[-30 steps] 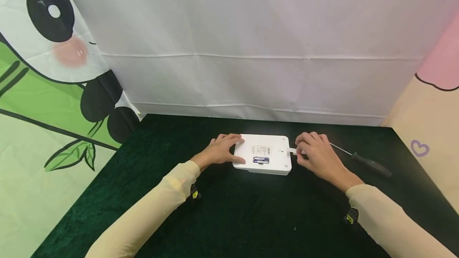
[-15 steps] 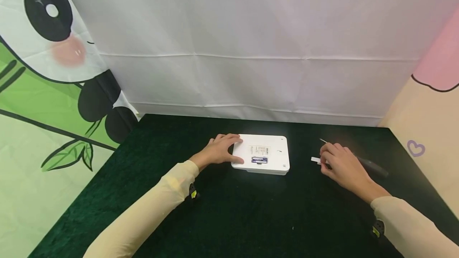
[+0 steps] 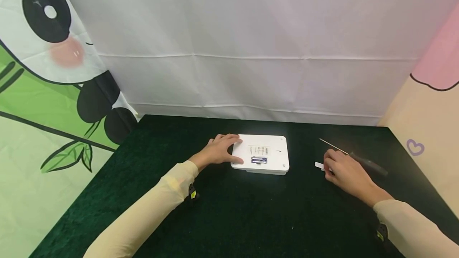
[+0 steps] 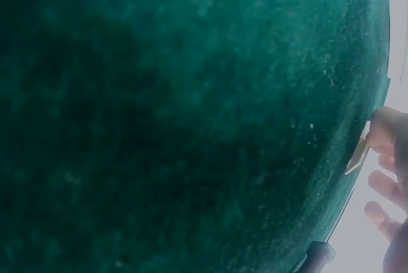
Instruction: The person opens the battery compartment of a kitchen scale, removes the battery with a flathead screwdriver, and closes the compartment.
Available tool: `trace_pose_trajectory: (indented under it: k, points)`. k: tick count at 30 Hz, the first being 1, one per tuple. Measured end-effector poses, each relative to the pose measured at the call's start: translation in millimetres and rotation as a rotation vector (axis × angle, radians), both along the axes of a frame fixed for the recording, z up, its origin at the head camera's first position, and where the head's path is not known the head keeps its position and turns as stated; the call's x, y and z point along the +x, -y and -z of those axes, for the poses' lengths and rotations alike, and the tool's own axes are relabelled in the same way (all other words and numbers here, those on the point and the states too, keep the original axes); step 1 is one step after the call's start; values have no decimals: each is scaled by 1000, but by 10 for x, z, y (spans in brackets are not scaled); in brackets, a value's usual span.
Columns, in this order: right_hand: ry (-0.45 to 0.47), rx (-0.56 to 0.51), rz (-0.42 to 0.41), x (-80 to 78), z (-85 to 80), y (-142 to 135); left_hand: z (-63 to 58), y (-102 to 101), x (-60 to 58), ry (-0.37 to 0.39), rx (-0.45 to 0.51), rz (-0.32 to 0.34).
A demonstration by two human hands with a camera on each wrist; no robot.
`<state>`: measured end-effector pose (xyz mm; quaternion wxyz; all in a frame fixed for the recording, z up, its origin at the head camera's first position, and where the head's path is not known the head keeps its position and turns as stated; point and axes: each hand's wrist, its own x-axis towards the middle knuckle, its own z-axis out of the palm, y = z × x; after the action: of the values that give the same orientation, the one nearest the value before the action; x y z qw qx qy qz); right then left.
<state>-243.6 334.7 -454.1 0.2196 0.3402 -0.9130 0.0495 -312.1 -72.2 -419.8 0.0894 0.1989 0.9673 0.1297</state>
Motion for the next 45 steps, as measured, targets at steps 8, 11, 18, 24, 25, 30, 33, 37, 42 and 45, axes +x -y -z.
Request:
trace_pose_trajectory:
  k: [8,11,18,24,25,30,33,37,42,45]
  points:
    - [14,26,17,42,8,-27,-10,-7,4,5,-5,3]
    - [17,21,20,46,-26,-43,-8,-7,1,7,-9,0]
    - [17,9,121,46,-150,-163,3,2,-3,6,-9,-2]
    - [21,6,229,46,-243,-353,4,6,-5,6,-5,-1]
    - [27,10,249,46,-255,-385,4,5,-6,6,-7,0]
    - [107,35,396,30,-294,-509,6,4,-7,5,-9,1]
    - [179,55,487,12,-298,-573,14,11,-11,4,-10,2]
    - [228,70,546,7,-263,-665,25,20,-16,-1,-11,1]
    - [255,34,578,37,-140,-719,26,18,-18,3,-6,2]
    - [255,-6,583,51,-67,-726,24,11,-17,6,-5,4]
